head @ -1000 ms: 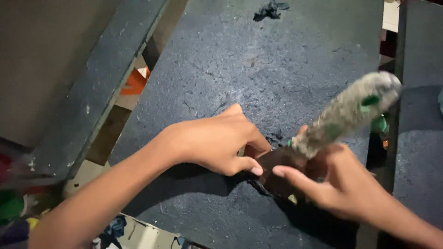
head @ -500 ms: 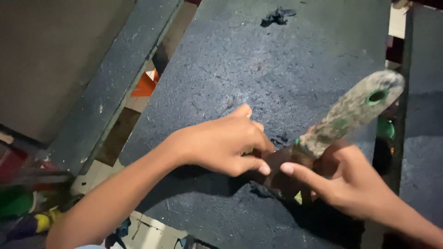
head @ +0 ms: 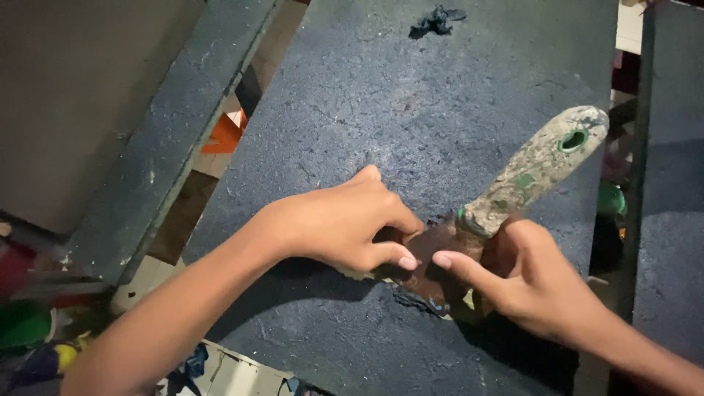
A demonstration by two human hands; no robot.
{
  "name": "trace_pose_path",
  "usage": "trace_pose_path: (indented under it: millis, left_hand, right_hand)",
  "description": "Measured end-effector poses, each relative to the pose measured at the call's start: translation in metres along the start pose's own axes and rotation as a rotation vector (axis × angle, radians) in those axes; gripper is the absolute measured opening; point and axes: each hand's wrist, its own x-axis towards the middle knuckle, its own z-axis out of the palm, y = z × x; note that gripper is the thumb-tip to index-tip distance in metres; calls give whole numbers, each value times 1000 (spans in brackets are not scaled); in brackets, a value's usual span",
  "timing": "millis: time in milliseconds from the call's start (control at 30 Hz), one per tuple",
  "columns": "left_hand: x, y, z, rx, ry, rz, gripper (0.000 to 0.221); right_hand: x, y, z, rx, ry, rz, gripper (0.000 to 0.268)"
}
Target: Scraping dried ink residue from a production surface using a putty knife
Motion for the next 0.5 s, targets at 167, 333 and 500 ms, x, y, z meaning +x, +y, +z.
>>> trace_pose_path:
  millis: [167, 333, 500]
  left_hand:
    - [2, 12, -9, -13, -155, -124, 28]
    - [0, 25, -16, 52, -253, -223, 22]
    - [-1, 23, -13, 95, -267, -226, 35]
  right_hand:
    - [0, -5, -2, -5, -88, -27, 70]
    - [-1, 6, 4, 10, -53, -14, 70]
    - [-5, 11, 7, -3, -34, -55, 70]
